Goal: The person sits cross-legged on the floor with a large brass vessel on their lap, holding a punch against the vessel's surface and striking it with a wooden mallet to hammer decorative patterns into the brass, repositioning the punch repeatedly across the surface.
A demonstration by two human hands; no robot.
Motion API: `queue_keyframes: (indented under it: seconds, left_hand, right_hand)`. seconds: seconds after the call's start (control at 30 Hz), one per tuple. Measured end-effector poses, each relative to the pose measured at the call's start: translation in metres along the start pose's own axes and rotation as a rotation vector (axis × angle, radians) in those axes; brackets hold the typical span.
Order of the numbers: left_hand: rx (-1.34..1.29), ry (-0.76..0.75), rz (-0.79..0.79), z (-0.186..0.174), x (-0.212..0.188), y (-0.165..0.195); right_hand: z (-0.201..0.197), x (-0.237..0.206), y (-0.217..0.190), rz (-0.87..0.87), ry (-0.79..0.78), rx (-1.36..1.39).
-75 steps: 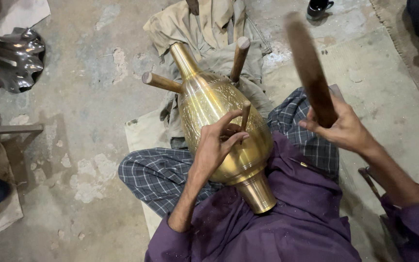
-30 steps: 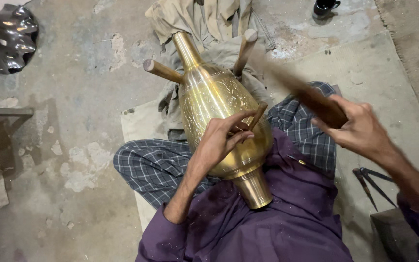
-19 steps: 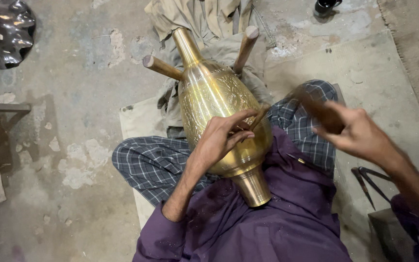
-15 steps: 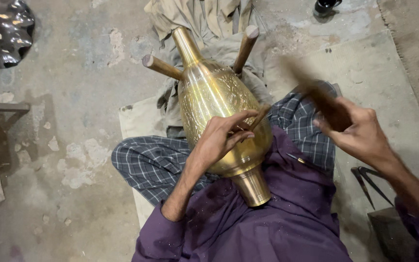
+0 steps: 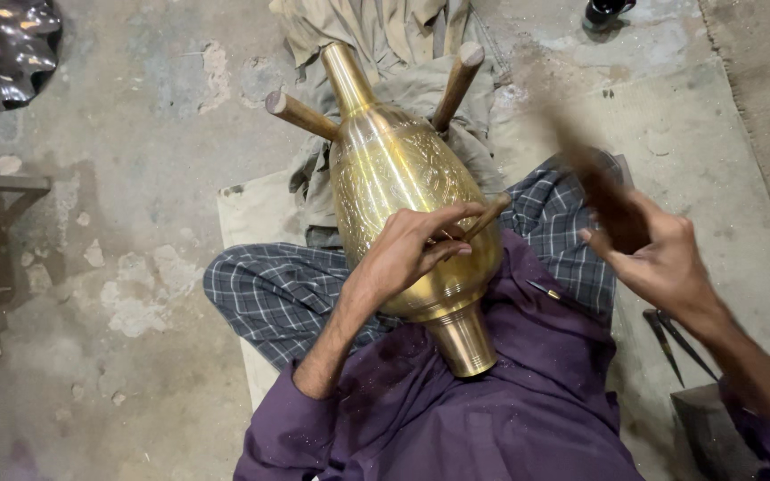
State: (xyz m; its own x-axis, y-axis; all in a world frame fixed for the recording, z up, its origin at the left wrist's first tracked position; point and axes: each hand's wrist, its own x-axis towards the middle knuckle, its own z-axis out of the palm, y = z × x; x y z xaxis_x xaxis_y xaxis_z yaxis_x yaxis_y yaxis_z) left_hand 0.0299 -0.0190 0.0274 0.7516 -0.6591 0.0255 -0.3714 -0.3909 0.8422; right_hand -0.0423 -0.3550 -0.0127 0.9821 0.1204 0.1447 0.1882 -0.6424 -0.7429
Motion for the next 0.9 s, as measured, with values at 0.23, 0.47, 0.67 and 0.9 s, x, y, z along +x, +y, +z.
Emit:
queue_keyframes:
  seconds: [0.23, 0.47, 0.67, 0.9]
  left_hand:
    - [0.015, 0.008, 0.025, -0.003, 0.001, 0.001]
    - [-0.024, -0.014, 0.076, -0.004, -0.003, 0.000]
    - [-0.017, -0.042, 0.045, -0.002, 0.000, -0.002]
    - [0.016, 0.001, 0.117, 0.000, -0.002, -0.006]
  right_hand:
    - [0.000, 0.000, -0.015, 0.263, -0.135, -0.228]
    - [0.001, -0.013, -0.006, 0.200, -0.160, -0.186]
    - [0.003, -0.018, -0.005, 0.338, -0.106, -0.052]
    - [0.007, -0.019, -0.017, 0.218, 0.055, 0.138]
